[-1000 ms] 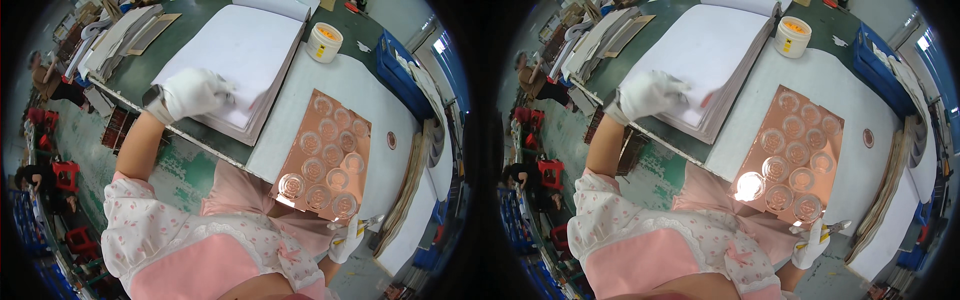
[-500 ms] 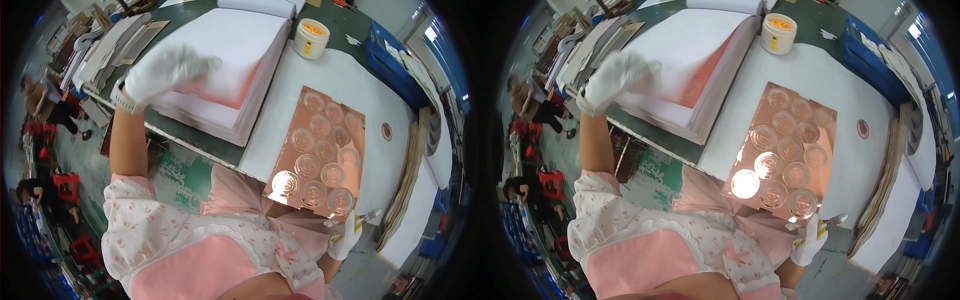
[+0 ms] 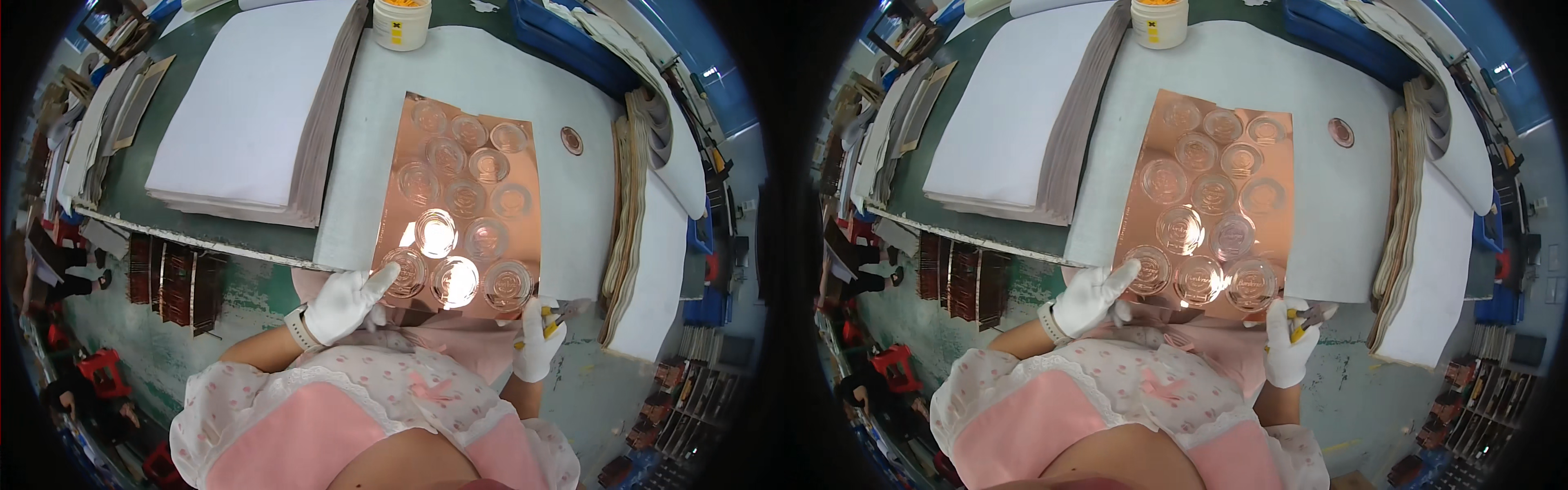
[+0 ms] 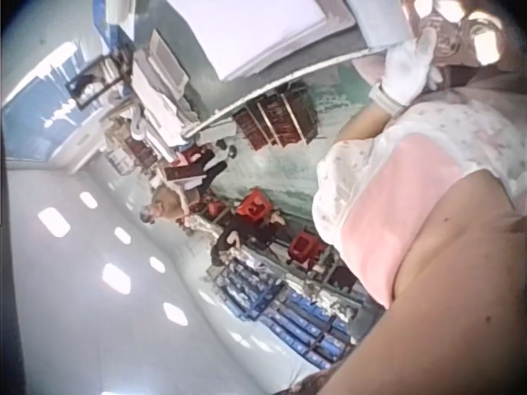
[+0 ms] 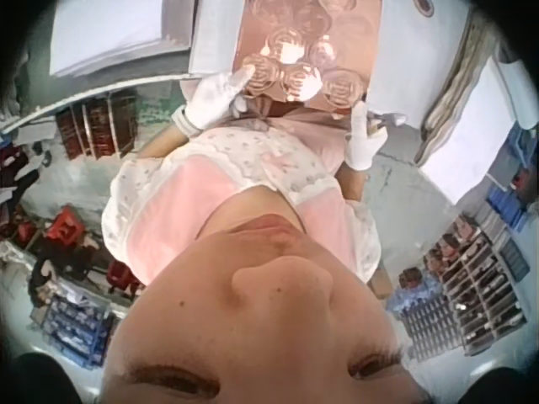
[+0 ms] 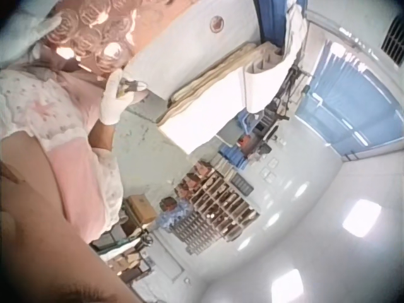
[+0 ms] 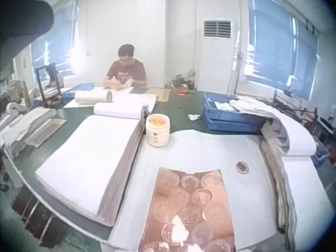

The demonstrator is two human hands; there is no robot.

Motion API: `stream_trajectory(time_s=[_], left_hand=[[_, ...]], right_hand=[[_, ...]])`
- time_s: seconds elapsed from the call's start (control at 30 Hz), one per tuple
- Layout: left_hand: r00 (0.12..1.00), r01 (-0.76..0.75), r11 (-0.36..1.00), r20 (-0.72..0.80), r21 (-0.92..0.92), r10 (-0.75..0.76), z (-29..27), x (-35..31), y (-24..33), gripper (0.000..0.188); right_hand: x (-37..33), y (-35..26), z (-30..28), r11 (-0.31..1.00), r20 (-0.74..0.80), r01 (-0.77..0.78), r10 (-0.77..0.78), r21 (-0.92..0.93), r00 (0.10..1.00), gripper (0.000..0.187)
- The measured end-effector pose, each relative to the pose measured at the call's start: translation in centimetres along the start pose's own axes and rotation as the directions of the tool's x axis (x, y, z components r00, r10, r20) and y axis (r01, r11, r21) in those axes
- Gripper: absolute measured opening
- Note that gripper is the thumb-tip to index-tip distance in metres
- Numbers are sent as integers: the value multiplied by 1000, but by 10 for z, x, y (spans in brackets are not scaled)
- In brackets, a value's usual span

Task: The person uses pliers to cut individual circular copper-colored stickers from a larger sheet. They work methodically, removing the stickers one by one and placing them into a white container on the table.

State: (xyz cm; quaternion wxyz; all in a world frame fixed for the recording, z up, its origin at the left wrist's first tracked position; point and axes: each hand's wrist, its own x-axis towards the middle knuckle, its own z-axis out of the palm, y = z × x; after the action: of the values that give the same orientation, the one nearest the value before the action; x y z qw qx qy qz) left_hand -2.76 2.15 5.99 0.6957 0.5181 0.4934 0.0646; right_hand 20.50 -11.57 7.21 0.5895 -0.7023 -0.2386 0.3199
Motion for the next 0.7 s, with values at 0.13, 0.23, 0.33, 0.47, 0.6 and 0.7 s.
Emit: stream_trajectory(time_s=[0.13,0.23,0.33,0.47,0.6,0.7], left_hand=[[831,-454,648,29,612,555,-21,-19,22,29],[510,-479,129,156,868,846,-45,-27,42,55],[278,-296,3,83,955,957,-82,-45,66,52],[124,-371,733,-752,570,647,-128,-89,134,30],[-140,450,338,-309,826,941,-193,-130,169,38],[46,797,-155,198,583,979,-212,-138,177,30]], right_hand=[[-7,-8,9,988,39,149,-150,32,988,4],[-3,-6,21,972,52,181,-190,147,980,7],[9,-26,60,974,92,145,-163,174,982,6],[19,-62,114,903,396,104,-284,417,874,4],[15,-54,109,916,427,65,-246,396,870,5],[17,-44,100,927,351,41,-181,372,919,5]])
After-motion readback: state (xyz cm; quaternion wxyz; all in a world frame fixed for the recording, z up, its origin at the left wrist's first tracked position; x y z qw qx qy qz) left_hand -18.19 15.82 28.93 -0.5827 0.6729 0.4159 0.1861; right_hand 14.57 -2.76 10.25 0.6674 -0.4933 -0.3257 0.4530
